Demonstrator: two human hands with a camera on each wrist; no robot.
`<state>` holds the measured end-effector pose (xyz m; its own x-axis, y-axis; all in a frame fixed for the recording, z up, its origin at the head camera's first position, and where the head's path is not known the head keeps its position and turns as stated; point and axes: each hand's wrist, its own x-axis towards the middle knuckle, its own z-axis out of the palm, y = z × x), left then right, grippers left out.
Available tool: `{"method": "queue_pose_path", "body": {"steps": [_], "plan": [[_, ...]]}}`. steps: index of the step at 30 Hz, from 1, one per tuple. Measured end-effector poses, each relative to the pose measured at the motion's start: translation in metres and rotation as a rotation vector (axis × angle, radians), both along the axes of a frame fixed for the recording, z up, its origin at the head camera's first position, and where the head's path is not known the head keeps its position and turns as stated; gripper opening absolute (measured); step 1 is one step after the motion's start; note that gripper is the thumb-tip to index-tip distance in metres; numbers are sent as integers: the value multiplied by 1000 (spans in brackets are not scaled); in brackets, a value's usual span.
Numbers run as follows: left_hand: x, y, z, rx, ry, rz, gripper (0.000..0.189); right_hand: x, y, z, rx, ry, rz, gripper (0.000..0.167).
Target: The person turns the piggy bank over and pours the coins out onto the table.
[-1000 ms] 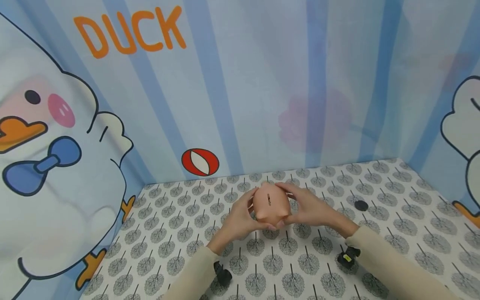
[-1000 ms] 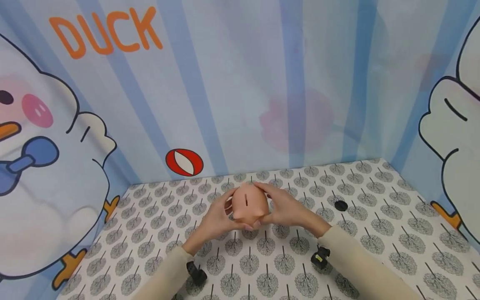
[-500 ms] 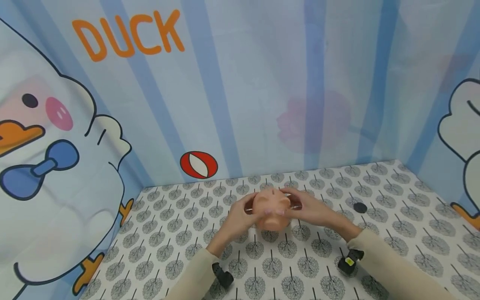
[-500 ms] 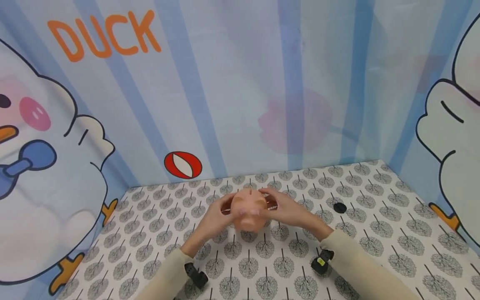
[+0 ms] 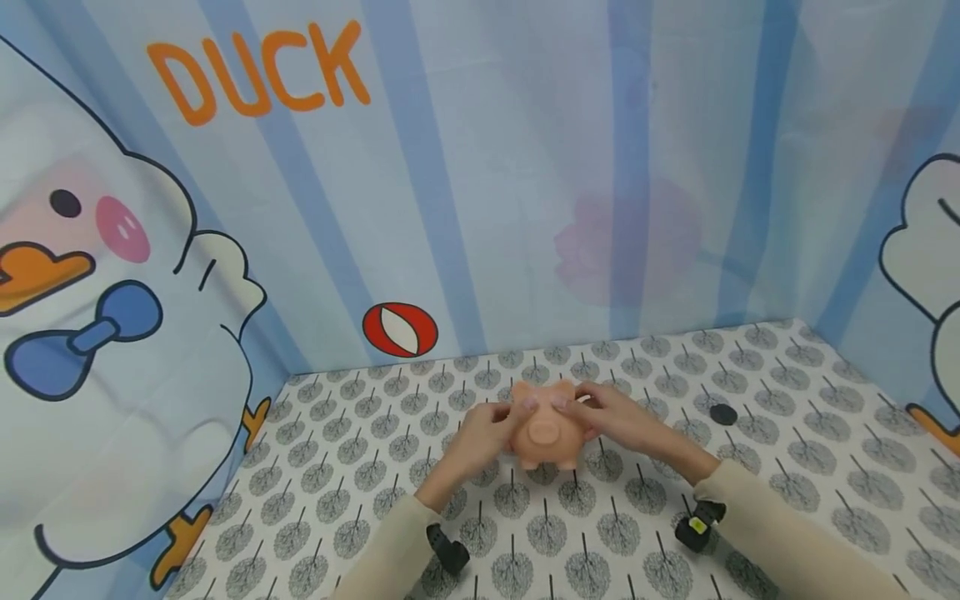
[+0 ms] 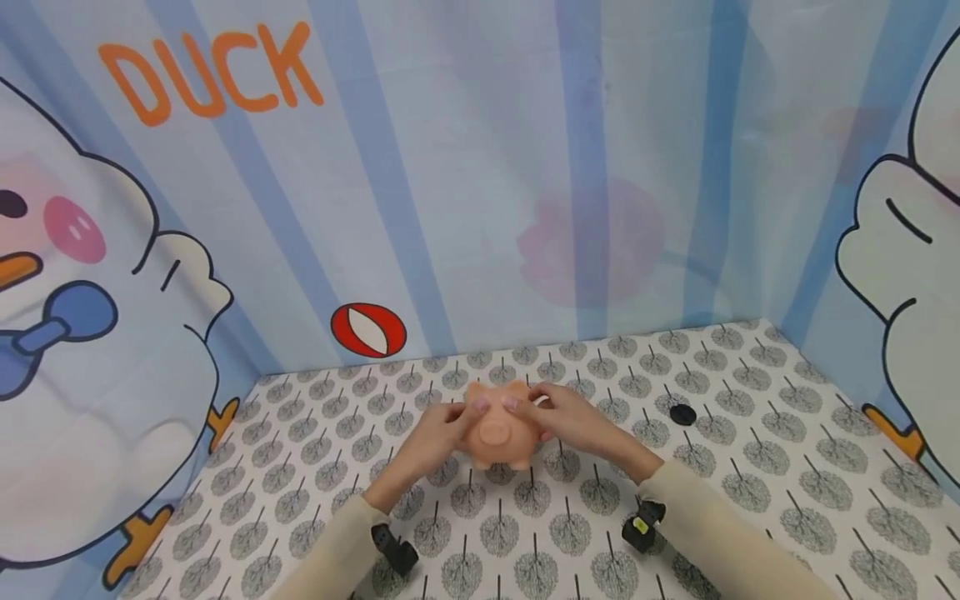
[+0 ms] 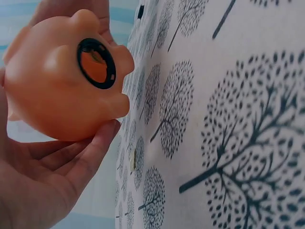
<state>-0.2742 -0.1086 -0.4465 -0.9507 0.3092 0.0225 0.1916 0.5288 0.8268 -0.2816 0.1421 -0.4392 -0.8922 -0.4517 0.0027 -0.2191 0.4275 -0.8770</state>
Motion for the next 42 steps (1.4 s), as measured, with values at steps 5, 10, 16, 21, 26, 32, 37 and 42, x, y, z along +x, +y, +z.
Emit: {"method": "queue_pose_path", "body": {"steps": [5,10,16,21,26,32,37,42], "plan": [[-1,-1,0,-15,4,-18,75,1,-1,1,-14,-8,5,67],[0,-4,-3,2,29,-62,70,2,3,-3,-14,60,15,69],[3,-8,-4,97,52,-144,100,6,9,-9,-93,152,78,96],[7,-6,-4,70,131,-145,118,9,8,-10,-103,201,83,108],[13,-2,-8,36,226,-117,120,10,7,-11,-100,279,85,110],[15,-1,-8,41,301,-112,114,11,6,-11,-106,309,75,112],[14,-3,-8,54,305,-121,112,11,6,-10,-96,327,69,107],[11,-4,-4,88,291,-145,110,12,6,-7,-92,306,56,103]]}}
